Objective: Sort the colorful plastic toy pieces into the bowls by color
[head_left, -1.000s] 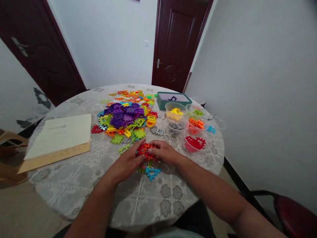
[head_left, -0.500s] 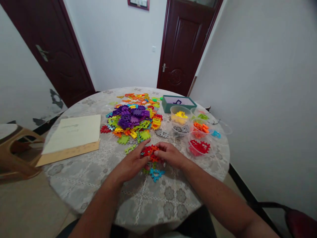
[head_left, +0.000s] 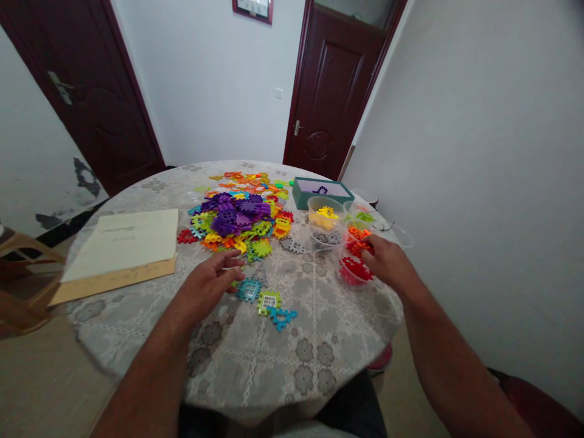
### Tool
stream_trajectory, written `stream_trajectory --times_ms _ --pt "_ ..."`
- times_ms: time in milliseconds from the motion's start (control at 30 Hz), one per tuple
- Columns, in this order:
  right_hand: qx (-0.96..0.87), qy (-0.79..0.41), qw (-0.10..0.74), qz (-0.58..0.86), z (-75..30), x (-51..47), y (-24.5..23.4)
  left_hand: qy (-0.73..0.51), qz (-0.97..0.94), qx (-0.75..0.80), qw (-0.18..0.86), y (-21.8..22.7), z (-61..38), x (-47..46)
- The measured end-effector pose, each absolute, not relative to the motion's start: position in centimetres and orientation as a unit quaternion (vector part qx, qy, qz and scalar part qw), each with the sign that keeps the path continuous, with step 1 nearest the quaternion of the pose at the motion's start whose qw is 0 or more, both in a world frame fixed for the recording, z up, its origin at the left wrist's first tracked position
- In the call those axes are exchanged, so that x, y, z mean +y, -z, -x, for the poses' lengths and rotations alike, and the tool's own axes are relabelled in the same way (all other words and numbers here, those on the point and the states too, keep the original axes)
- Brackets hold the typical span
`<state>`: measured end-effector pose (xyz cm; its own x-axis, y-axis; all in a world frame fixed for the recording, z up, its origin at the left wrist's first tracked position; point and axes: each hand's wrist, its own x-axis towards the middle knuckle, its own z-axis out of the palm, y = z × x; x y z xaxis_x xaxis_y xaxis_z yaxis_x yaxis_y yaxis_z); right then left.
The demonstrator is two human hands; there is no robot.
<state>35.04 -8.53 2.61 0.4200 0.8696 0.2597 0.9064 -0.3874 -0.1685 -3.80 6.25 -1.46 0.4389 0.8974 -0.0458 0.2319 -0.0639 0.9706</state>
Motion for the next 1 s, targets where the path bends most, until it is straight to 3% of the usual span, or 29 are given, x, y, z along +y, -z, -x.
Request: stream_trajectory --times_ms 167,400,533,733,800,867,1000 --pt "-0.464 0.083 0.024 0.881 -35.9 -7.7 -2.0 -0.316 -0.666 0.452 0.503 1.9 4.1 7.2" --pt "-0.476 0.071 -0.031 0.876 -34.6 -7.5 -1.8 -0.309 -0.688 0.446 0.482 2.7 4.4 7.3" --pt "-0.515 0.064 0.001 0.855 -34.4 -7.5 -1.2 -0.308 -0.714 0.449 0.439 3.3 4.6 7.5" --pt "-0.589 0.109 0.159 0.785 -31.1 -8.3 -1.2 -0.257 -0.801 0.438 0.316 3.4 5.1 6.9" --pt "-0.652 0.075 0.192 0.73 -28.6 -8.6 -1.1 -0.219 -0.838 0.418 0.273 3.5 5.2 6.4" --pt "-0.709 -0.006 0.182 0.681 -25.6 -8.7 -0.7 -0.189 -0.868 0.39 0.24 3.8 5.0 5.7" --pt "-0.769 -0.114 0.076 0.624 -20.2 -8.6 0.7 -0.142 -0.913 0.325 0.203 4.2 4.0 4.4"
